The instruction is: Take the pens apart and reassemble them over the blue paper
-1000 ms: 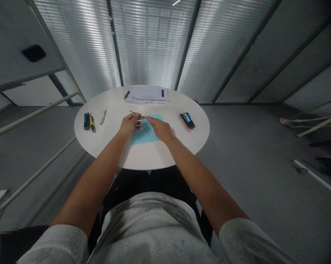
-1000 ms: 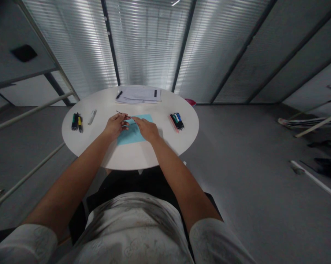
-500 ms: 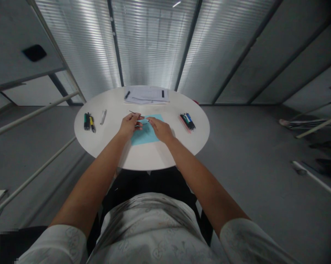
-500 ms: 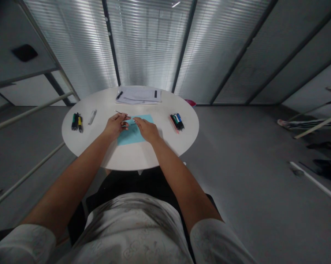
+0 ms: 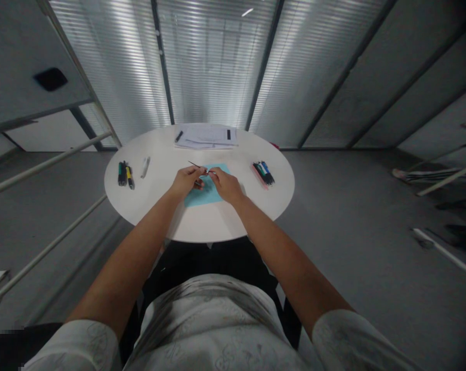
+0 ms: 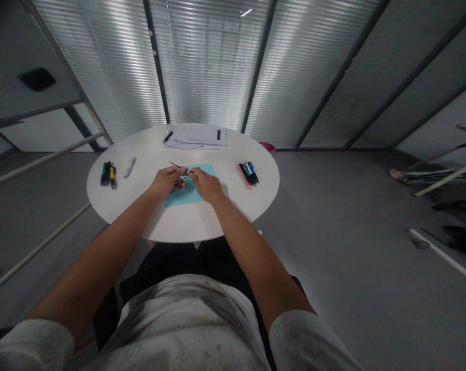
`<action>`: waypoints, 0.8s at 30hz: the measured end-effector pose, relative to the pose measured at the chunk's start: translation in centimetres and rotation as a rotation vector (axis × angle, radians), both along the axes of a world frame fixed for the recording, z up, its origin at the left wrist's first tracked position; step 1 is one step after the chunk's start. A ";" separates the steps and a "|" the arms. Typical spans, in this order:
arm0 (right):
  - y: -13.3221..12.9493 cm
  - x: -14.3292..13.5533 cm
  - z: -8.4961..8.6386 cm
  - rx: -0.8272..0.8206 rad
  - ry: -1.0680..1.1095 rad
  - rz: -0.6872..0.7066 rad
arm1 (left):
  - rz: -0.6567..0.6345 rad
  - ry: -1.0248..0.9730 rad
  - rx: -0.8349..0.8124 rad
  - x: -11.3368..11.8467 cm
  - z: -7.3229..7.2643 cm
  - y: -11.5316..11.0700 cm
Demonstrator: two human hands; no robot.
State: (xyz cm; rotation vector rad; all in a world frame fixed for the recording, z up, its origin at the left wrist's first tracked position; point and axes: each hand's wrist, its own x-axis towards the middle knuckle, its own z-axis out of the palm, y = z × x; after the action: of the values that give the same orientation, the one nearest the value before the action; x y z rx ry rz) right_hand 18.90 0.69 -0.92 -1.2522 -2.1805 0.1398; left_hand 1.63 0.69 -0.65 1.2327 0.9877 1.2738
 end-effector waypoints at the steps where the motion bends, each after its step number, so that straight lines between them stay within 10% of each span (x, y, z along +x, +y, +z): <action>1: 0.0 0.0 0.0 0.008 0.010 -0.004 | -0.020 0.016 0.001 0.1 0.0 -0.1; 7: 0.5 -0.1 -0.3 0.069 0.120 -0.078 | 0.125 0.234 0.123 -0.2 -0.4 0.3; 12: 0.6 0.0 -0.4 0.104 0.140 -0.111 | 0.435 0.875 0.380 -1.2 -0.8 0.6; 24: -0.1 -0.1 0.2 0.040 0.023 -0.095 | 0.248 1.363 0.315 -0.8 -0.9 -0.2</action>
State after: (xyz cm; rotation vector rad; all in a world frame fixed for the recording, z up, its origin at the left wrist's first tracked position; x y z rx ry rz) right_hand 18.78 0.62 -0.71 -1.3219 -2.0895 0.0713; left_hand 0.79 0.46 -1.59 2.3586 1.9567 0.6296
